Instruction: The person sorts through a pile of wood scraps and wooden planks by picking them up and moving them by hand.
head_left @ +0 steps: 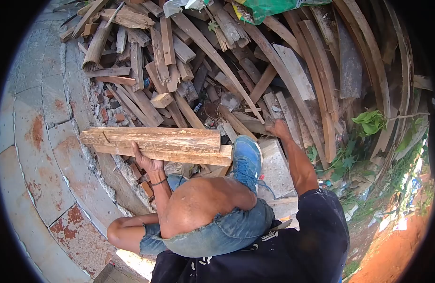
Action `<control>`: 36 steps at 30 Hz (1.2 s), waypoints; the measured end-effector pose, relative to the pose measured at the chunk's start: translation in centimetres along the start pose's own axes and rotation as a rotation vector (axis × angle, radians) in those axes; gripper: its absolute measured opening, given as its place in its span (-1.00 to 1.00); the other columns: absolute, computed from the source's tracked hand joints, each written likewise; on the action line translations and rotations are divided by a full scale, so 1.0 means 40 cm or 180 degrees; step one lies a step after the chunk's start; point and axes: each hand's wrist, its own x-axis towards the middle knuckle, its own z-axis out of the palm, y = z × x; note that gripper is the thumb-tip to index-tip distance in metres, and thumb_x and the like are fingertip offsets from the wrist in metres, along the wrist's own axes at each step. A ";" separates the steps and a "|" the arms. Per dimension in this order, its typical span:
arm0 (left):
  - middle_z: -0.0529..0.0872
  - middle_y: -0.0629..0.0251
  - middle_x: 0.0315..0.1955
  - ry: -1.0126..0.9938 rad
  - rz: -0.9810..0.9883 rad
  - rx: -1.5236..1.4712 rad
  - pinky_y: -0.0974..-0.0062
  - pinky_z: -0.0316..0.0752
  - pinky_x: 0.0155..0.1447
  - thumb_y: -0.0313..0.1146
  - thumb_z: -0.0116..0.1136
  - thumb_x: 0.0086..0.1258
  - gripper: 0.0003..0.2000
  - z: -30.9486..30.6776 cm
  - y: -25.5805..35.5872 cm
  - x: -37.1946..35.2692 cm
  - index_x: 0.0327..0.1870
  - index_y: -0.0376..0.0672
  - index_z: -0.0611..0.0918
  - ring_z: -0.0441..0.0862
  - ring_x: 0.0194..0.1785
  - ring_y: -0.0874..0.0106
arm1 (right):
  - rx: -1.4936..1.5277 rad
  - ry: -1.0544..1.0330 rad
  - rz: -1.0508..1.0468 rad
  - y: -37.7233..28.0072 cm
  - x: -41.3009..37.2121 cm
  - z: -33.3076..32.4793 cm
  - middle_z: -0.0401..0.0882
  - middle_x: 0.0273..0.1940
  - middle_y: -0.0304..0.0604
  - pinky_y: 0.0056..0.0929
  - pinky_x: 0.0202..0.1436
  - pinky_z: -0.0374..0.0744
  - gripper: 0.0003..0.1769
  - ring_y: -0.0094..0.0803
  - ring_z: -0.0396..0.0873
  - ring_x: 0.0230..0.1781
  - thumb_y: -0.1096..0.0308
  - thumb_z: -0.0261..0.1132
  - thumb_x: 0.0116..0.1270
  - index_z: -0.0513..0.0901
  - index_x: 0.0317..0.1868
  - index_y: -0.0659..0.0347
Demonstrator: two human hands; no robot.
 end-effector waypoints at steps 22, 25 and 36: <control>0.55 0.11 0.12 -0.0509 0.0014 -0.0340 0.20 0.53 0.27 -0.07 0.32 0.31 -0.36 0.053 -0.081 0.016 0.30 -0.23 0.37 0.56 0.17 0.23 | -0.0759 0.1145 -0.1695 -0.596 -0.542 -0.710 0.61 -0.46 0.26 -0.01 -0.19 0.58 -0.57 0.19 0.63 -0.34 0.09 0.36 -0.04 0.63 -0.38 0.36; 0.56 0.11 0.09 -0.0505 0.0009 -0.0493 0.19 0.54 0.24 -0.09 0.33 0.28 -0.34 0.024 -0.047 0.020 0.30 -0.26 0.36 0.58 0.14 0.22 | -0.1153 0.1256 -0.2242 -0.707 -0.536 -0.666 0.61 -0.48 0.23 0.00 -0.25 0.60 -0.57 0.17 0.63 -0.41 0.08 0.31 0.02 0.60 -0.44 0.40; 0.61 0.07 -0.04 -0.0762 0.0244 -0.0543 0.21 0.61 0.08 -0.14 0.38 0.14 -0.31 -0.017 0.141 0.029 0.25 -0.29 0.40 0.63 -0.03 0.18 | -0.0857 0.1096 -0.2716 -0.954 -0.543 -0.664 0.57 -0.53 0.23 -0.06 -0.30 0.57 -0.50 0.15 0.62 -0.42 0.03 0.35 0.05 0.56 -0.43 0.43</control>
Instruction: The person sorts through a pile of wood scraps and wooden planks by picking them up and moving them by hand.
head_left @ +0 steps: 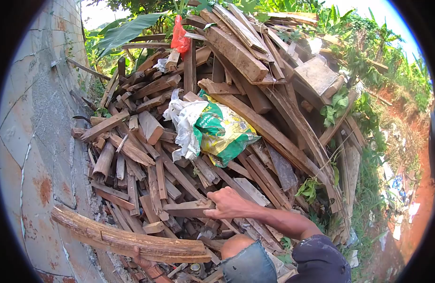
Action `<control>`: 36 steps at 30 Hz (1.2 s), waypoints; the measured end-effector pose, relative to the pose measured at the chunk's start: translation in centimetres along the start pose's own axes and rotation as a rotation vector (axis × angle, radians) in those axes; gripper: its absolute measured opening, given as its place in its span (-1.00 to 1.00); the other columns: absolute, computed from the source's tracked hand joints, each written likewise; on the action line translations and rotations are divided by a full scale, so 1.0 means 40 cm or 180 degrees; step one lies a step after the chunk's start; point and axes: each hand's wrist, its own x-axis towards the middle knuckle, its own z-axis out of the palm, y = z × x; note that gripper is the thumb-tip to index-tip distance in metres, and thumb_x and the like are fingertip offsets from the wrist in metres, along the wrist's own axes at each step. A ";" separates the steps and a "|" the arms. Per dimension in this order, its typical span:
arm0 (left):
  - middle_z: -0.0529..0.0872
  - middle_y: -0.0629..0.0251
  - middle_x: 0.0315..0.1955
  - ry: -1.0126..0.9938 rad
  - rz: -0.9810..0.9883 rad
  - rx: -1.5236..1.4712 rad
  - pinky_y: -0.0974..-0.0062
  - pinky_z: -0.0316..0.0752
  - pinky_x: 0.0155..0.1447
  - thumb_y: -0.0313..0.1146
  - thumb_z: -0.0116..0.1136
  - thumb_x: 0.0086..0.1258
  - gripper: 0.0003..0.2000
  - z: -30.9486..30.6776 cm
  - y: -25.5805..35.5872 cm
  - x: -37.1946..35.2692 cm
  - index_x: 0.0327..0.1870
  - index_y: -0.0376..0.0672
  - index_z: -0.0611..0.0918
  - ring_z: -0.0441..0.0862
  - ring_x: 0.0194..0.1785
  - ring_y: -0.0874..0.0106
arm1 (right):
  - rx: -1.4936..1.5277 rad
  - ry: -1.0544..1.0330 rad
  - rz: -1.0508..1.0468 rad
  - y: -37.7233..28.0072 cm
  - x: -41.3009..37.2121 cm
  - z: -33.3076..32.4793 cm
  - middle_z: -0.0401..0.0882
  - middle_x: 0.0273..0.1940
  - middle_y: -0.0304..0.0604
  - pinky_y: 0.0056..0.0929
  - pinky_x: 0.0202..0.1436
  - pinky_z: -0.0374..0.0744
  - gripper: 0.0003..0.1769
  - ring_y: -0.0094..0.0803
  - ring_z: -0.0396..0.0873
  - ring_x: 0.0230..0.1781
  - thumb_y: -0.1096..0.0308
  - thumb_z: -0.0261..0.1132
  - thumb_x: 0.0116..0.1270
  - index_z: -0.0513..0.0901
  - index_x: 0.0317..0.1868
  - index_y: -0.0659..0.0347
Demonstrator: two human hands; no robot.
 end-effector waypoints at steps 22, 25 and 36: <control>0.59 0.05 -0.04 -0.0453 0.0183 0.0270 0.19 0.52 0.13 -0.04 0.35 0.07 -0.26 0.231 0.067 -0.060 0.25 -0.30 0.41 0.59 0.02 0.17 | 0.2909 0.2762 0.0089 0.102 0.010 -1.126 -0.27 0.40 0.72 0.22 0.37 0.34 0.51 0.40 0.23 0.37 -0.59 0.19 0.07 -0.57 0.49 0.29; 0.60 0.07 -0.04 -0.0381 0.0133 0.0220 0.21 0.52 0.14 -0.07 0.33 0.12 -0.29 0.267 0.023 -0.059 0.26 -0.30 0.41 0.60 0.02 0.20 | 0.0884 0.2299 0.0196 0.069 0.064 -0.981 0.05 0.41 0.47 0.13 0.43 0.31 0.34 0.17 0.30 0.38 -0.52 0.23 0.11 -0.24 0.56 0.19; 0.62 0.07 -0.07 -0.0265 -0.0055 -0.0275 0.21 0.58 0.10 -0.14 0.31 0.20 -0.40 0.347 -0.080 -0.060 0.18 -0.32 0.45 0.64 -0.04 0.20 | 0.1691 -0.1436 -0.0273 0.014 -0.166 0.174 0.31 0.35 0.14 -0.18 0.36 0.33 0.16 -0.05 0.35 0.35 -0.13 0.56 0.00 0.18 0.46 0.27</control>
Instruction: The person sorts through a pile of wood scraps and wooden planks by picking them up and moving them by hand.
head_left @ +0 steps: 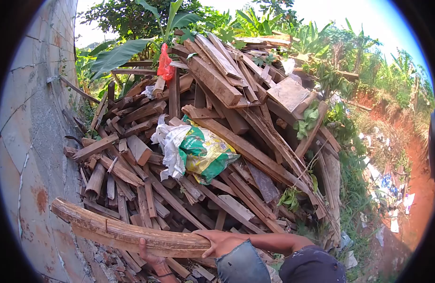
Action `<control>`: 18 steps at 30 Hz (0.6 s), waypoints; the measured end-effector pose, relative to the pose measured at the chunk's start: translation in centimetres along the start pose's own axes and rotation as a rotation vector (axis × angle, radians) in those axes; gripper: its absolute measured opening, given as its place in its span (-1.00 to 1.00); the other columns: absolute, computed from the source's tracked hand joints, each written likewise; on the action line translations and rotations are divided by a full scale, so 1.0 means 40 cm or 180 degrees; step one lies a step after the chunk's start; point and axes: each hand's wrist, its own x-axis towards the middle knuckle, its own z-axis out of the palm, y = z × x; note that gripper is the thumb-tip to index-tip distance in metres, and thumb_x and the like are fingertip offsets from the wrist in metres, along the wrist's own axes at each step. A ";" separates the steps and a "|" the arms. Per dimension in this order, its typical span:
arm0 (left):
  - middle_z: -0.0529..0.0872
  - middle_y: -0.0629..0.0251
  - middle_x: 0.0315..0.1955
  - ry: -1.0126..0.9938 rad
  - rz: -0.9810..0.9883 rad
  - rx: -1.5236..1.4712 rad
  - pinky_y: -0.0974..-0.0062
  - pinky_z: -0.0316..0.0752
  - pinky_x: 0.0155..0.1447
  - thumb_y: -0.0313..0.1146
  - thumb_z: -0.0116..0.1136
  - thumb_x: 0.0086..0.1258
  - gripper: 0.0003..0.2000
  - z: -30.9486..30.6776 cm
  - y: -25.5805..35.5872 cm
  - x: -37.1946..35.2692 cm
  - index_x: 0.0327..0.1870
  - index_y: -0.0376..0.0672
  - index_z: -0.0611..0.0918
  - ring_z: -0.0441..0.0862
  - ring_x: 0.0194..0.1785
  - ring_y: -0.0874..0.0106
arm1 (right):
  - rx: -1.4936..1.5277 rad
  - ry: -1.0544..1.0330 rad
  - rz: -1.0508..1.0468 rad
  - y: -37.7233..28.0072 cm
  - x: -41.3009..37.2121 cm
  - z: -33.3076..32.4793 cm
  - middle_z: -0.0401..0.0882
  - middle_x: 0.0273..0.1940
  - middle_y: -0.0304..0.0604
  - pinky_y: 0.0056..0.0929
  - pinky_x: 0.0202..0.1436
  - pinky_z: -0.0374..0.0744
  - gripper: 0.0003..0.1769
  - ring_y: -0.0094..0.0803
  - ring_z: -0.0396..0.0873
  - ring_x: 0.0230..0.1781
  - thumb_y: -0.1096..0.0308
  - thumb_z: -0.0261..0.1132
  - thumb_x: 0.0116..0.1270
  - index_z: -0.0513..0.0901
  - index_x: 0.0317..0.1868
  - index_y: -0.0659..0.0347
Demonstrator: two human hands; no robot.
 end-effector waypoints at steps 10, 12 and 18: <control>0.60 0.11 -0.09 0.0029 0.0604 0.0911 0.27 0.58 0.08 -0.30 0.33 0.20 -0.46 0.061 -0.112 -0.015 0.16 -0.36 0.44 0.64 -0.08 0.27 | 0.2120 0.1541 0.0003 0.150 -0.046 0.179 0.29 0.33 -0.05 -0.29 0.38 0.32 -0.04 -0.34 0.31 0.32 0.25 0.47 0.25 0.04 0.50 0.17; 0.60 0.11 -0.09 -0.0134 0.0731 0.1157 0.29 0.58 0.07 -0.35 0.35 0.18 -0.47 0.148 -0.138 -0.025 0.15 -0.36 0.45 0.63 -0.09 0.31 | 0.3120 0.1504 0.0225 0.163 -0.064 0.185 0.28 0.33 -0.10 -0.32 0.37 0.33 -0.06 -0.38 0.32 0.31 0.33 0.44 0.28 0.01 0.50 0.17; 0.65 0.20 -0.08 -0.1503 0.0384 0.1760 0.40 0.57 0.09 -0.48 0.55 -0.01 -0.36 0.289 -0.258 -0.054 0.14 -0.35 0.48 0.65 -0.05 0.41 | 0.3421 0.2491 0.0113 0.311 -0.135 0.247 0.14 0.47 -0.11 -0.29 0.54 0.14 -0.20 -0.36 0.15 0.47 0.29 0.28 0.42 0.01 0.52 0.10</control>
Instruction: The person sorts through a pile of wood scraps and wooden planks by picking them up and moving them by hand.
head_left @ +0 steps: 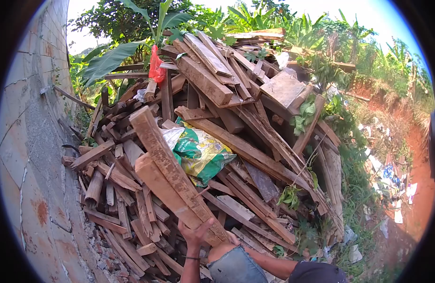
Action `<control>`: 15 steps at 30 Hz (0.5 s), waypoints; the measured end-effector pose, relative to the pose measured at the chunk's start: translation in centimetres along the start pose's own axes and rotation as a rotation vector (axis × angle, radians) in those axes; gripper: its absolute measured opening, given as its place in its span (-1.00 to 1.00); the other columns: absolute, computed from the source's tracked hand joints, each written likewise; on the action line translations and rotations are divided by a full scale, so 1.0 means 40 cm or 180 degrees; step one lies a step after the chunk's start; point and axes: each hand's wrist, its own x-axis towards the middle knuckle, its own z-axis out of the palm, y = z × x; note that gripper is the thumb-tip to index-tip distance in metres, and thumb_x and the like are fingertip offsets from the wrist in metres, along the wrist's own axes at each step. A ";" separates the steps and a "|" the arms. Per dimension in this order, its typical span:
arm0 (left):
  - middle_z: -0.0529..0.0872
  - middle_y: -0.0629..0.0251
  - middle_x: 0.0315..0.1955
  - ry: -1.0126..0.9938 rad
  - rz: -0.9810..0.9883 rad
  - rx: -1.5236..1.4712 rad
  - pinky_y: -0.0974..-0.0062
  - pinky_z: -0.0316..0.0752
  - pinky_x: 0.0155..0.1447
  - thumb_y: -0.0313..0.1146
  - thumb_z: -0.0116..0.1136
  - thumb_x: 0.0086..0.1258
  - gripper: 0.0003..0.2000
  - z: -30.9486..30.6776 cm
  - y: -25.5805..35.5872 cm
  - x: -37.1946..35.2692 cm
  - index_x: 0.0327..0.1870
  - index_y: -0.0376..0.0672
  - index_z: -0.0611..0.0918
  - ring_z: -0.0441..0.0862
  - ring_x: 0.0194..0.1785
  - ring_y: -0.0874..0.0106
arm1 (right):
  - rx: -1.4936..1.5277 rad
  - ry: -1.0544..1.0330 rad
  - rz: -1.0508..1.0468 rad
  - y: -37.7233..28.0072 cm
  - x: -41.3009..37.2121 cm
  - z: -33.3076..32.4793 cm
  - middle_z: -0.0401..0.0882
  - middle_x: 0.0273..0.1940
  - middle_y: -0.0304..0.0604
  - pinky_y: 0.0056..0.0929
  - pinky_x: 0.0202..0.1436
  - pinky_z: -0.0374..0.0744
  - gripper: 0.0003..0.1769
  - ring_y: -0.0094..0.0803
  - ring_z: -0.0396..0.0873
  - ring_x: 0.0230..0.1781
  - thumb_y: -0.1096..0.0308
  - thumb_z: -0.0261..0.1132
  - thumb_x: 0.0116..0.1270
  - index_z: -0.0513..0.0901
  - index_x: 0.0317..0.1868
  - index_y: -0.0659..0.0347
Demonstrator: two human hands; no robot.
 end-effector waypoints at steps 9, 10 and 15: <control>0.70 0.15 -0.06 -0.1817 -0.0575 0.0253 0.43 0.57 0.12 -0.18 0.63 -0.07 -0.25 0.256 -0.067 0.043 0.14 -0.32 0.50 0.68 -0.01 0.41 | 0.1177 0.1421 0.0000 -0.182 -0.082 0.116 0.38 0.28 -0.11 -0.10 0.36 0.36 -0.31 -0.13 0.35 0.31 -0.24 -0.11 0.50 0.29 0.39 0.08; 0.71 0.13 -0.06 -0.1956 -0.0470 0.0335 0.43 0.56 0.14 -0.11 0.63 -0.09 -0.22 0.306 -0.070 0.079 0.16 -0.32 0.50 0.67 0.00 0.39 | 0.1531 0.1364 0.0048 -0.199 -0.072 0.079 0.42 0.22 -0.11 -0.07 0.28 0.40 -0.32 -0.12 0.38 0.22 -0.26 -0.11 0.50 0.33 0.35 0.08; -0.18 -0.44 0.45 -0.2236 0.0716 0.1232 0.21 -0.13 0.59 0.28 0.57 -0.22 0.56 0.698 0.198 0.447 0.45 -0.48 -0.45 -0.19 0.58 -0.07 | 0.2130 0.1253 -0.1249 -0.841 0.078 -0.082 0.49 -0.05 -0.03 -0.03 -0.03 0.50 -0.33 -0.13 0.47 -0.08 -0.31 -0.01 0.43 0.43 0.16 0.13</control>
